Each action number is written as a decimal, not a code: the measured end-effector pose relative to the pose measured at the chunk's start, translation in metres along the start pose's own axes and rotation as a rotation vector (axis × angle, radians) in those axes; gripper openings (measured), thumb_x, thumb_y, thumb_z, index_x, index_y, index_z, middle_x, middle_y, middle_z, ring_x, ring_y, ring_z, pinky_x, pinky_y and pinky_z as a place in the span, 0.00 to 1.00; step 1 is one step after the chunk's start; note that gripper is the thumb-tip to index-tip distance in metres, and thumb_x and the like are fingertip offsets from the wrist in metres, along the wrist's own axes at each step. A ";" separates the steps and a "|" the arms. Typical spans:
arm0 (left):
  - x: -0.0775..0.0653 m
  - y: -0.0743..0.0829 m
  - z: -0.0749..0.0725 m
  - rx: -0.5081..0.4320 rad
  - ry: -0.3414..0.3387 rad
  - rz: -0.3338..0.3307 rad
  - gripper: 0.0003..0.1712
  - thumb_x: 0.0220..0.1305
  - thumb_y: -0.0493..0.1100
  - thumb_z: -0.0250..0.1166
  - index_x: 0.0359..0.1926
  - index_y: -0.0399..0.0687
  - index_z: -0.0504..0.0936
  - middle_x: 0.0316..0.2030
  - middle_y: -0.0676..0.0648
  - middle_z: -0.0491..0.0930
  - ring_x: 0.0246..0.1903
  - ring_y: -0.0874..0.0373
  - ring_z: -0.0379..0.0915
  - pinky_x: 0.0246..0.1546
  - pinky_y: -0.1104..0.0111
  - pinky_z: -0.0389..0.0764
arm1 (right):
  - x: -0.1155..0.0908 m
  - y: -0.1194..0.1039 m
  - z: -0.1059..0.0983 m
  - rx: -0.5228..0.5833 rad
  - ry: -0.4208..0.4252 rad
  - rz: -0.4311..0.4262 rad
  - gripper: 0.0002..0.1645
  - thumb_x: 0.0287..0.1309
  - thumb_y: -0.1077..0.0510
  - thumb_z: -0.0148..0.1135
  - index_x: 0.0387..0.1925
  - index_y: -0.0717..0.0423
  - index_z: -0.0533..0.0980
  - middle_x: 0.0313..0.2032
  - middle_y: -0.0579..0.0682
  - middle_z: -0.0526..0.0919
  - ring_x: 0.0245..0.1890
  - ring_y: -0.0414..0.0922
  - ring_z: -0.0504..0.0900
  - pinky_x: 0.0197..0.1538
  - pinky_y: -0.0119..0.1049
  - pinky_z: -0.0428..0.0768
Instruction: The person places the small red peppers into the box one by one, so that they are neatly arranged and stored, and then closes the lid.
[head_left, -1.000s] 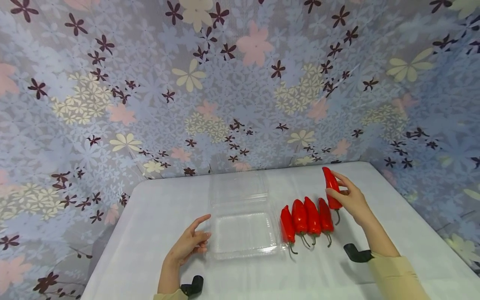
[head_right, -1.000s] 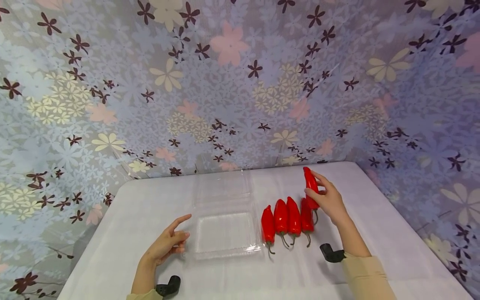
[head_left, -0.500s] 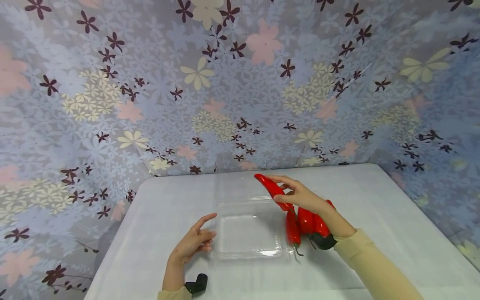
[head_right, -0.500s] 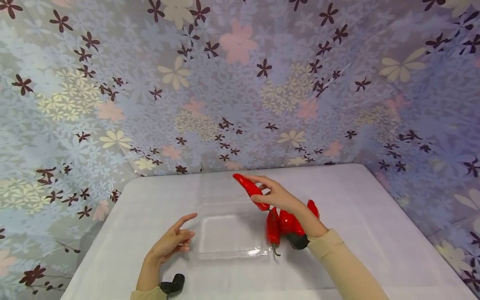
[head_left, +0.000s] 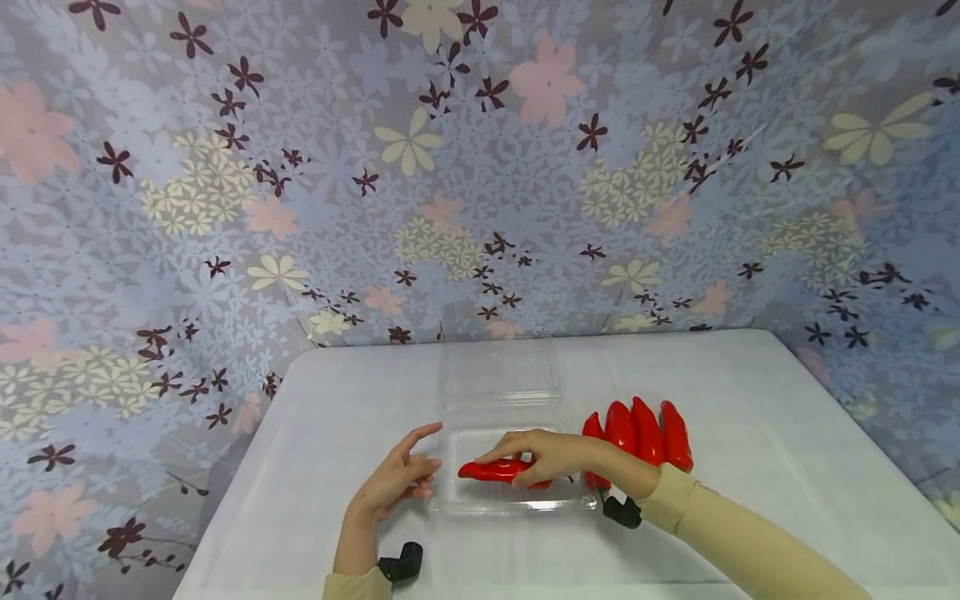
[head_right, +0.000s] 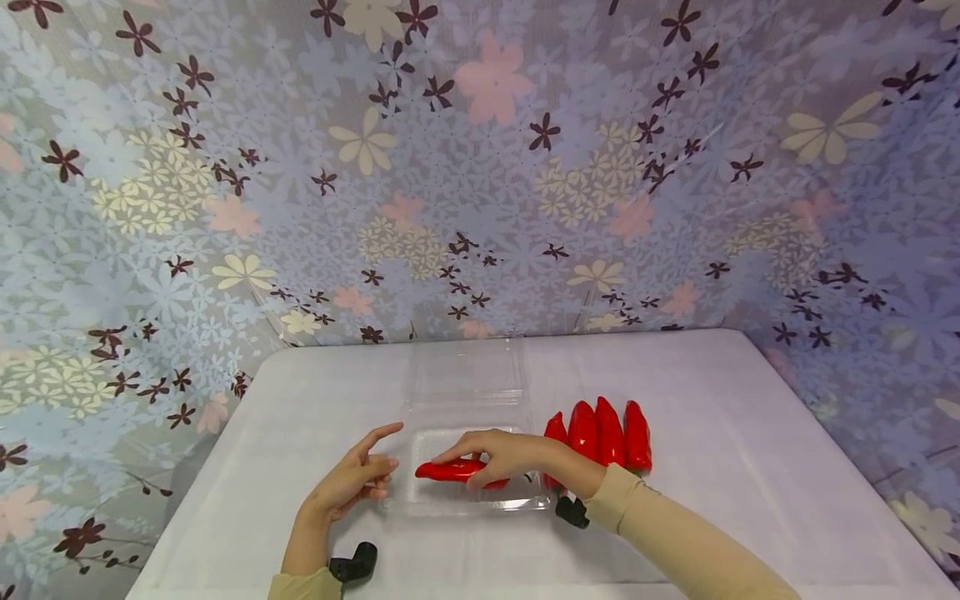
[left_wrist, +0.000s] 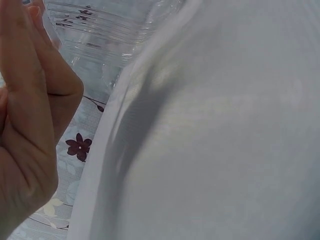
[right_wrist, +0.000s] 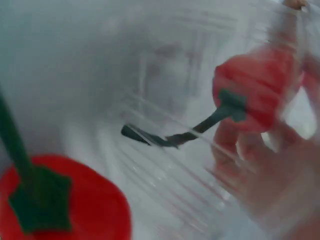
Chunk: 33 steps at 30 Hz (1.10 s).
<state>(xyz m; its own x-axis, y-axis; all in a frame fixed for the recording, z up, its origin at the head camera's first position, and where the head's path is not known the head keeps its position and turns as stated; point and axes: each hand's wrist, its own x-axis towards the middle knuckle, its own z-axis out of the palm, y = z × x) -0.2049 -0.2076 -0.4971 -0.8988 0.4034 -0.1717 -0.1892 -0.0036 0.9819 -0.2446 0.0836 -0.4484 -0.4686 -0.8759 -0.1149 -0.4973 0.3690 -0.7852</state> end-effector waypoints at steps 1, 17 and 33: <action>0.000 0.001 0.000 0.002 0.000 0.002 0.37 0.65 0.35 0.60 0.71 0.49 0.55 0.21 0.50 0.66 0.19 0.64 0.65 0.21 0.75 0.79 | 0.001 0.001 0.002 0.002 -0.014 0.001 0.31 0.56 0.61 0.64 0.62 0.41 0.72 0.50 0.35 0.73 0.46 0.37 0.70 0.47 0.34 0.74; 0.003 0.000 0.001 -0.014 0.001 0.000 0.39 0.64 0.38 0.62 0.71 0.49 0.55 0.20 0.50 0.67 0.19 0.64 0.65 0.21 0.75 0.79 | 0.008 0.012 0.017 0.051 -0.137 -0.068 0.25 0.59 0.63 0.59 0.59 0.53 0.74 0.53 0.40 0.74 0.51 0.37 0.70 0.55 0.34 0.70; 0.000 0.002 0.000 -0.023 -0.030 0.005 0.39 0.64 0.36 0.61 0.71 0.47 0.53 0.20 0.50 0.67 0.18 0.64 0.66 0.23 0.75 0.79 | -0.016 -0.010 -0.007 0.002 0.168 -0.061 0.23 0.69 0.56 0.51 0.63 0.53 0.70 0.59 0.48 0.71 0.57 0.49 0.71 0.55 0.46 0.74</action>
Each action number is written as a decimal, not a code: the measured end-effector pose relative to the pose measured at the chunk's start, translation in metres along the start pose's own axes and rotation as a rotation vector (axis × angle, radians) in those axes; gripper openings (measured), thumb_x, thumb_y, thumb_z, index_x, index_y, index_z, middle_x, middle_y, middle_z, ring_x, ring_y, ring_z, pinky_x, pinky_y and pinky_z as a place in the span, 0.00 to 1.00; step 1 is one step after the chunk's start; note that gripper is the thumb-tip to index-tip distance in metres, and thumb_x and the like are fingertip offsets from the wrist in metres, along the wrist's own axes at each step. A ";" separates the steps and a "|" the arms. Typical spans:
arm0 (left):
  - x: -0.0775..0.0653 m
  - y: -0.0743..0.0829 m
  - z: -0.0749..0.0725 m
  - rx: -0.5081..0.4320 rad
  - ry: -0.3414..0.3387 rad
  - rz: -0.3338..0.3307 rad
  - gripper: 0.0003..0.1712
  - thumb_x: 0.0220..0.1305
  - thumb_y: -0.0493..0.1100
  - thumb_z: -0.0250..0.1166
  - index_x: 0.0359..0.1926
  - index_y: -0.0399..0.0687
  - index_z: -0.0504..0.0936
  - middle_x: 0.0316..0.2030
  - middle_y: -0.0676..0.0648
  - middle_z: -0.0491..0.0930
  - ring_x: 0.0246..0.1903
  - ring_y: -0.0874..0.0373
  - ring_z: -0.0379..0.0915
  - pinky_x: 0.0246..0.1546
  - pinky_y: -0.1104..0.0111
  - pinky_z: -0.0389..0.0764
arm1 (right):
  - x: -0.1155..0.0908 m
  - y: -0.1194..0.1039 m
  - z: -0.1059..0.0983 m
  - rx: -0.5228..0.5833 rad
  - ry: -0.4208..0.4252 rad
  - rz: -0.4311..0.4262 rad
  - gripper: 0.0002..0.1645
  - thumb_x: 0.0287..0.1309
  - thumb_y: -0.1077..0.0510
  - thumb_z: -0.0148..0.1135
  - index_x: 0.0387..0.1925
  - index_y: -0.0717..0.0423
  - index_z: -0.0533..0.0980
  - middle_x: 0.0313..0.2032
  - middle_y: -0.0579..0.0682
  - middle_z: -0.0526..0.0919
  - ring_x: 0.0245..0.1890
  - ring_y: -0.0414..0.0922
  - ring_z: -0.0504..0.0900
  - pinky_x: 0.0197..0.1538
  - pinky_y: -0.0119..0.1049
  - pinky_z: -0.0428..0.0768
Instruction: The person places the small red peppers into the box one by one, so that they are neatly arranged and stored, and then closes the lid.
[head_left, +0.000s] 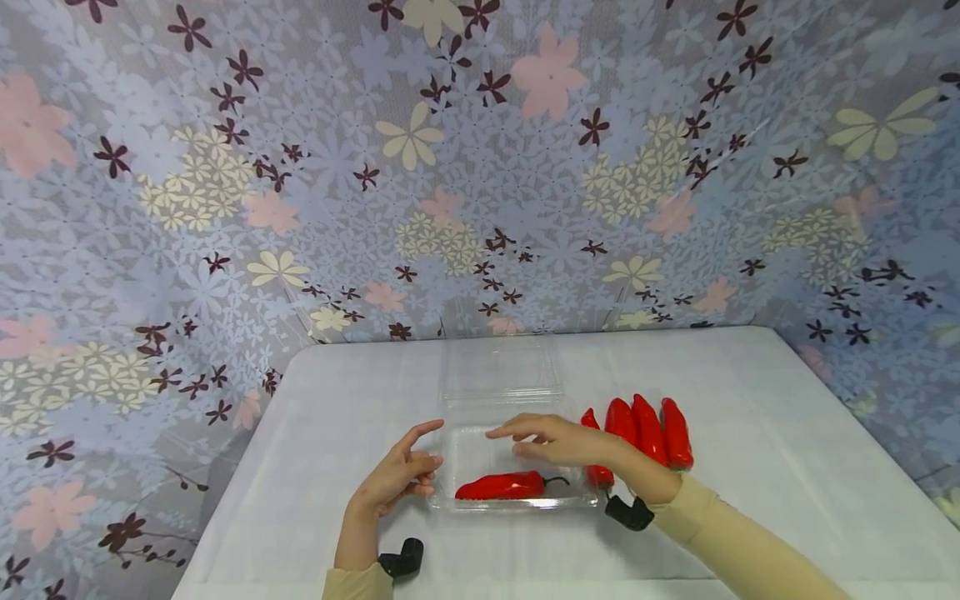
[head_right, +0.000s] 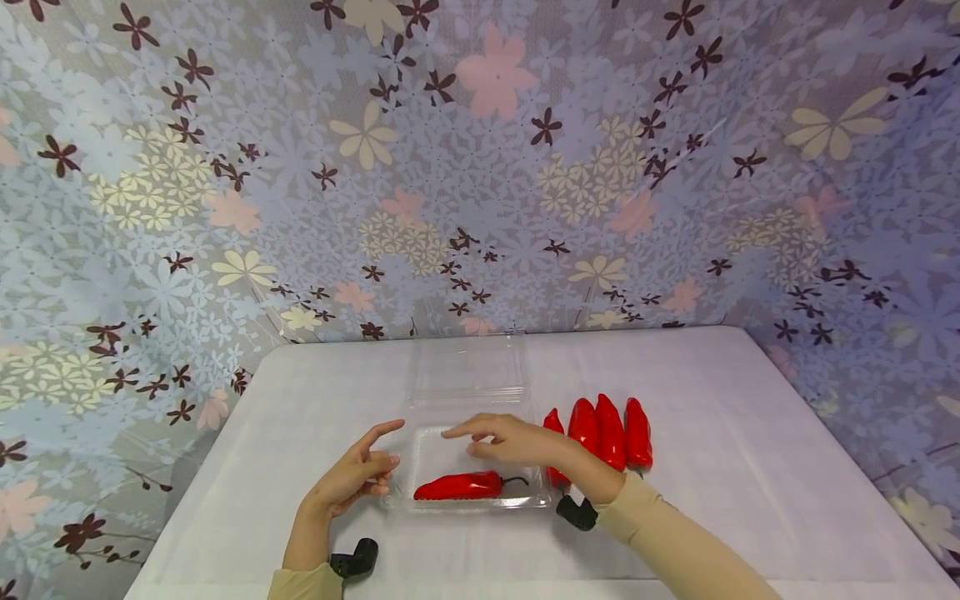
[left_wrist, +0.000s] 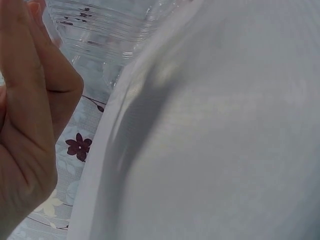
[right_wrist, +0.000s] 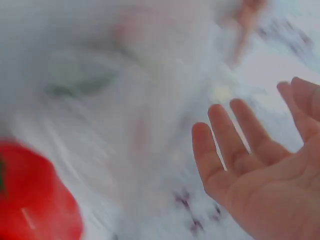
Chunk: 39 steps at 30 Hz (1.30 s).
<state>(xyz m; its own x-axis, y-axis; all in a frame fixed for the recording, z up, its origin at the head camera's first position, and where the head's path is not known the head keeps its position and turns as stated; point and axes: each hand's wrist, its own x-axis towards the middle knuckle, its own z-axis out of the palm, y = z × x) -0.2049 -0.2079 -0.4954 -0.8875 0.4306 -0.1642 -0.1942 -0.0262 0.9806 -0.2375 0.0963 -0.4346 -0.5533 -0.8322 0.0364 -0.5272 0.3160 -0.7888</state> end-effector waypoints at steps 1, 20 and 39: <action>0.000 0.000 0.000 0.001 0.000 0.001 0.38 0.64 0.36 0.61 0.71 0.47 0.53 0.20 0.49 0.67 0.18 0.64 0.66 0.23 0.75 0.79 | -0.006 -0.003 -0.008 0.000 0.065 -0.005 0.24 0.69 0.55 0.51 0.64 0.53 0.69 0.60 0.49 0.70 0.57 0.51 0.71 0.54 0.46 0.75; -0.005 -0.004 -0.007 0.002 0.021 0.000 0.37 0.66 0.34 0.59 0.71 0.48 0.54 0.20 0.51 0.66 0.20 0.64 0.65 0.22 0.74 0.79 | -0.153 0.046 -0.040 -0.008 0.770 0.510 0.34 0.69 0.48 0.48 0.71 0.54 0.55 0.61 0.71 0.62 0.49 0.66 0.74 0.46 0.58 0.77; -0.002 -0.002 0.000 -0.014 0.005 -0.014 0.40 0.63 0.36 0.63 0.71 0.47 0.53 0.20 0.50 0.67 0.18 0.64 0.65 0.22 0.75 0.79 | -0.159 0.075 -0.023 -0.105 0.721 0.784 0.37 0.66 0.44 0.52 0.66 0.64 0.61 0.57 0.77 0.58 0.56 0.73 0.60 0.46 0.64 0.74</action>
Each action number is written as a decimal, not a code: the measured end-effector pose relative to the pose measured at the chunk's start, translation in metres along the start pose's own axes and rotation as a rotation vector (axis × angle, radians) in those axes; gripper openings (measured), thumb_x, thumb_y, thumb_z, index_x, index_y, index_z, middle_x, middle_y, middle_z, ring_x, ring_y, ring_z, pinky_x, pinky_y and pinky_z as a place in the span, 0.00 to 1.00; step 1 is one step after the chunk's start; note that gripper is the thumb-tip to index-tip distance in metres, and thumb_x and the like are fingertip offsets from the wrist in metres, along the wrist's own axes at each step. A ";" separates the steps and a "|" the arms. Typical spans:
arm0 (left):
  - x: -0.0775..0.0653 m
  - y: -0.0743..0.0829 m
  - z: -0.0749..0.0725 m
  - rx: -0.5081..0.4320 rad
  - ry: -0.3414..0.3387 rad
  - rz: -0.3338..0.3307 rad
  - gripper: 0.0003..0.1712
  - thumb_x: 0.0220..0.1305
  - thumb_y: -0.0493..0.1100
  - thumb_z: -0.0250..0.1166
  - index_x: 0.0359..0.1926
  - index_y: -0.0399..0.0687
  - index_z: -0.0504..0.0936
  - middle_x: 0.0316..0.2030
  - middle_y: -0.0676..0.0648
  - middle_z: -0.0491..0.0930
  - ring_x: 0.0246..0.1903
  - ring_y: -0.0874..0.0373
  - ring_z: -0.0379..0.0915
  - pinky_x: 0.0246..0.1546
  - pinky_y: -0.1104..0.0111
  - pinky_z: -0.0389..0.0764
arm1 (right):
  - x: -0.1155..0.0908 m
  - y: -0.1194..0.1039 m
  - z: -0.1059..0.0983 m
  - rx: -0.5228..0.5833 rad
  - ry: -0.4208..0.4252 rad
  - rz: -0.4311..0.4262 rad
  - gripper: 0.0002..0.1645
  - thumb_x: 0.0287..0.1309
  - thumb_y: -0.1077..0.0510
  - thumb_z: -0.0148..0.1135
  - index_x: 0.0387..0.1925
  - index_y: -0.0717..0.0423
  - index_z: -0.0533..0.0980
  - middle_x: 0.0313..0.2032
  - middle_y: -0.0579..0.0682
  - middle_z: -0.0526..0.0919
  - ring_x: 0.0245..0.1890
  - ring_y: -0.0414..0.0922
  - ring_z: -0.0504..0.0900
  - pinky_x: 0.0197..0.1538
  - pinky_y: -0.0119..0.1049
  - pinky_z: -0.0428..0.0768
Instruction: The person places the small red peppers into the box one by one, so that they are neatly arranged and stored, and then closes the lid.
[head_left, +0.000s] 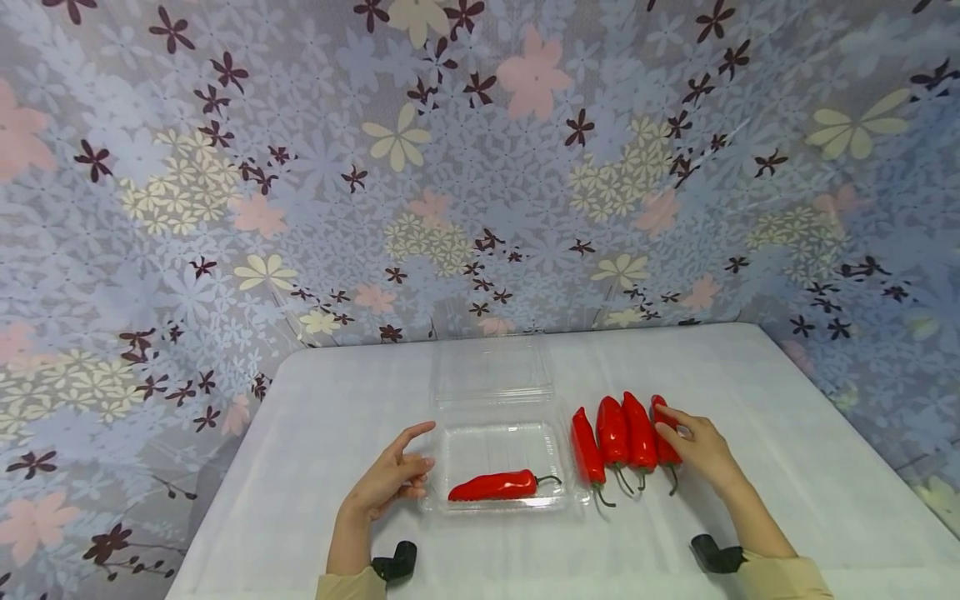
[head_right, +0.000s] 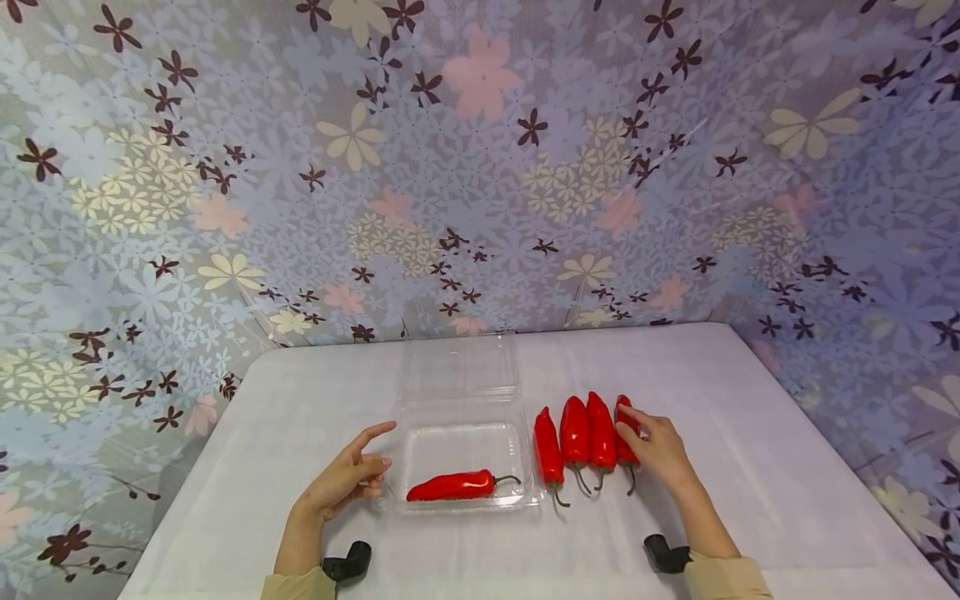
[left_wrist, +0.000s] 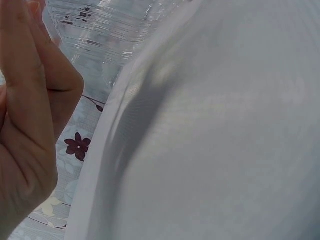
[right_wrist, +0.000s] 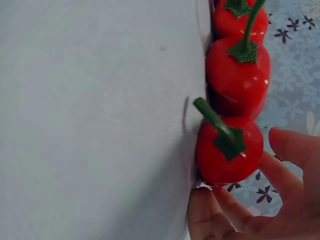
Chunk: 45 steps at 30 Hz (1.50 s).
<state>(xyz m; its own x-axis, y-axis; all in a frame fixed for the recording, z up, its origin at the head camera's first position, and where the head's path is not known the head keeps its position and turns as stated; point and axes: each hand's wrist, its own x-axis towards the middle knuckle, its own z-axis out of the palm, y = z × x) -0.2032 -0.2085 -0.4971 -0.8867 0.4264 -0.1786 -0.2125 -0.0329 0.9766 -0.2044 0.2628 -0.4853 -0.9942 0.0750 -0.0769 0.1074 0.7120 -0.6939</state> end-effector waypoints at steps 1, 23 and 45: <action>0.000 0.000 0.000 0.001 0.000 0.000 0.40 0.63 0.36 0.63 0.71 0.47 0.53 0.20 0.50 0.67 0.18 0.64 0.65 0.22 0.75 0.79 | 0.000 0.000 0.000 -0.004 -0.001 0.003 0.37 0.66 0.44 0.52 0.66 0.64 0.61 0.56 0.78 0.58 0.56 0.73 0.59 0.46 0.64 0.74; 0.000 0.000 0.001 -0.008 -0.003 0.001 0.39 0.63 0.35 0.62 0.71 0.48 0.54 0.19 0.50 0.68 0.16 0.65 0.67 0.21 0.75 0.79 | 0.012 0.006 -0.005 0.011 -0.021 0.062 0.41 0.63 0.44 0.56 0.68 0.62 0.56 0.51 0.75 0.64 0.50 0.68 0.66 0.43 0.53 0.80; 0.001 0.000 0.001 -0.003 -0.004 0.004 0.38 0.64 0.35 0.61 0.71 0.48 0.54 0.19 0.50 0.67 0.15 0.65 0.67 0.21 0.75 0.79 | 0.028 -0.091 -0.029 0.384 -0.077 -0.309 0.35 0.65 0.52 0.57 0.70 0.51 0.58 0.58 0.65 0.63 0.35 0.50 0.75 0.37 0.36 0.81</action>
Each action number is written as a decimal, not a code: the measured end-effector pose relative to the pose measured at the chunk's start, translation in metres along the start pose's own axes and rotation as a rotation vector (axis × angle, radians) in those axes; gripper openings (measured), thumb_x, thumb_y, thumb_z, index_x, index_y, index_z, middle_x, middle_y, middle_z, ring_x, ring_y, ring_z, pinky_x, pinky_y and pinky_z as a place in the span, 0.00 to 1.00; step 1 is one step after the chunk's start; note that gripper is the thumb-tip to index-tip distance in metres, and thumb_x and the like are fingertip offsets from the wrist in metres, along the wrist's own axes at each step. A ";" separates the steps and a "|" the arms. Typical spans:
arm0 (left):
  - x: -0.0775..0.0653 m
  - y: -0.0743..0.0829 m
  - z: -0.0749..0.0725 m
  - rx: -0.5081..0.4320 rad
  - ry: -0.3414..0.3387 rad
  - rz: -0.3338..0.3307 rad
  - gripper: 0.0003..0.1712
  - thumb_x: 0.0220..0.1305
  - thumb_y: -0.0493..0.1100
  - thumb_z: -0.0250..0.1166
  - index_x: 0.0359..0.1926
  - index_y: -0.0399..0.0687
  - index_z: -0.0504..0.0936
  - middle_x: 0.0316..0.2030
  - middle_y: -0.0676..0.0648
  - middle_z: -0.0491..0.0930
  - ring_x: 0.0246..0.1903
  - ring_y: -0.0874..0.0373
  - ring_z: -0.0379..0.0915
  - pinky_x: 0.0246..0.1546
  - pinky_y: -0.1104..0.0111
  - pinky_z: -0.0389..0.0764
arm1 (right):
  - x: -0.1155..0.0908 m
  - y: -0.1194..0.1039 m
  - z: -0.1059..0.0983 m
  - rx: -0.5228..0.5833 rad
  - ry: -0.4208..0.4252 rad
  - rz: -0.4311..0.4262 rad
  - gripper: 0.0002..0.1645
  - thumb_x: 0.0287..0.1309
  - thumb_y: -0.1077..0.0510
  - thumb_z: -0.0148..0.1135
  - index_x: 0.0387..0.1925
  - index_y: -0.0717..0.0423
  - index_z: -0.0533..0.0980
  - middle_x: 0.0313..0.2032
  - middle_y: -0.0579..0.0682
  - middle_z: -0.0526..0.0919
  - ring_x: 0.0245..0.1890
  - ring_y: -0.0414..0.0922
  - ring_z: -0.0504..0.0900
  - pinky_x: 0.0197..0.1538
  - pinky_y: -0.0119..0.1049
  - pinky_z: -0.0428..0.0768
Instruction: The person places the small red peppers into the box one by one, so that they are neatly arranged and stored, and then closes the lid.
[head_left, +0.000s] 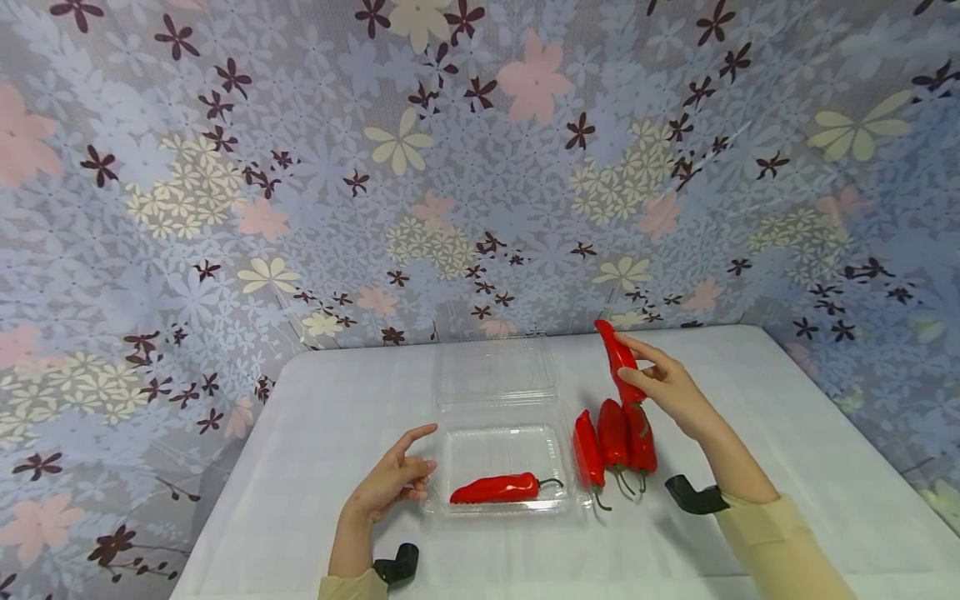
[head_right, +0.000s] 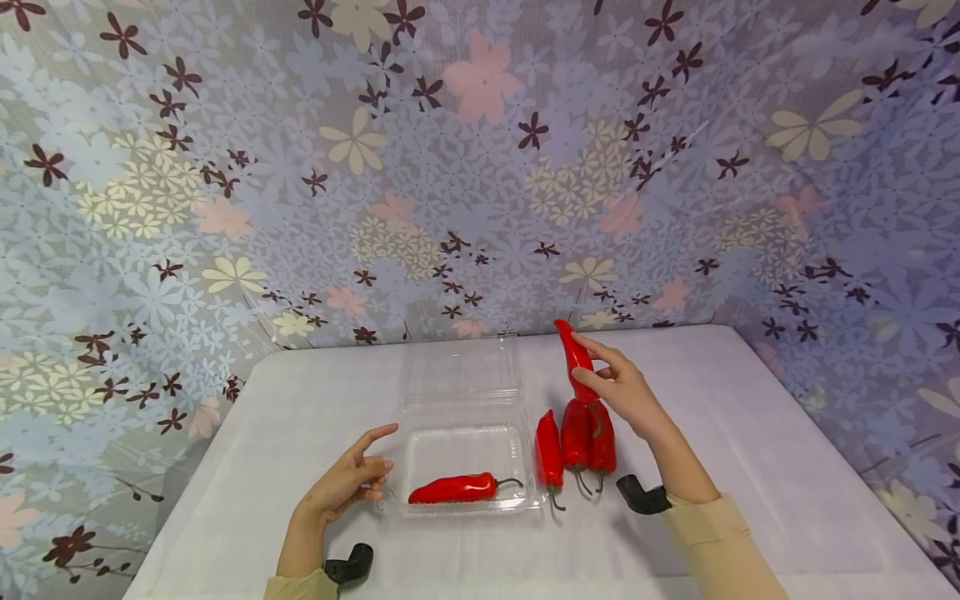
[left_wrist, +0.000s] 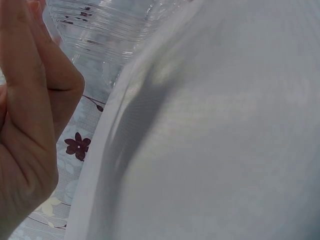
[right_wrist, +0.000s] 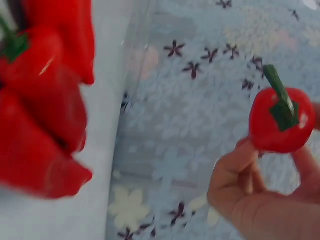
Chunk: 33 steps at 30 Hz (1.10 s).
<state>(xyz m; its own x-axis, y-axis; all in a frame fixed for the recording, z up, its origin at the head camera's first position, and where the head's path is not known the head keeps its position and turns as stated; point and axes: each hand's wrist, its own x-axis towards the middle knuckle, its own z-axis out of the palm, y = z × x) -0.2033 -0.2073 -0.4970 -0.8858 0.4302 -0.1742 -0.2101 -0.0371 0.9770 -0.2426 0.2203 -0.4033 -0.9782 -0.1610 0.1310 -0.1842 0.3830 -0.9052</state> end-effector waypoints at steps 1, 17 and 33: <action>0.000 0.000 -0.001 0.000 0.000 0.001 0.38 0.64 0.35 0.60 0.71 0.48 0.54 0.19 0.50 0.67 0.15 0.65 0.67 0.21 0.75 0.79 | 0.003 -0.003 0.004 0.017 -0.030 -0.020 0.35 0.65 0.52 0.57 0.70 0.51 0.59 0.58 0.64 0.63 0.36 0.50 0.75 0.36 0.37 0.81; 0.001 -0.002 -0.004 0.009 -0.011 0.012 0.39 0.64 0.37 0.61 0.72 0.47 0.53 0.20 0.50 0.67 0.17 0.64 0.66 0.22 0.74 0.80 | 0.033 -0.042 0.070 0.008 -0.479 -0.258 0.30 0.64 0.58 0.58 0.66 0.48 0.66 0.57 0.54 0.68 0.46 0.56 0.71 0.36 0.44 0.80; 0.002 -0.001 -0.004 0.013 0.009 -0.020 0.36 0.66 0.34 0.58 0.71 0.50 0.54 0.20 0.49 0.68 0.17 0.63 0.66 0.23 0.74 0.79 | 0.030 -0.010 0.134 -0.092 -0.826 -0.327 0.28 0.58 0.61 0.59 0.62 0.47 0.72 0.51 0.44 0.72 0.47 0.43 0.71 0.41 0.37 0.77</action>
<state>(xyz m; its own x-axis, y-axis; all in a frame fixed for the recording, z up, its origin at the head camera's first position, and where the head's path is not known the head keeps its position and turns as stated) -0.2067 -0.2095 -0.4988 -0.8851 0.4225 -0.1952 -0.2230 -0.0169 0.9747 -0.2568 0.0893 -0.4443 -0.5012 -0.8652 0.0116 -0.4838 0.2690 -0.8328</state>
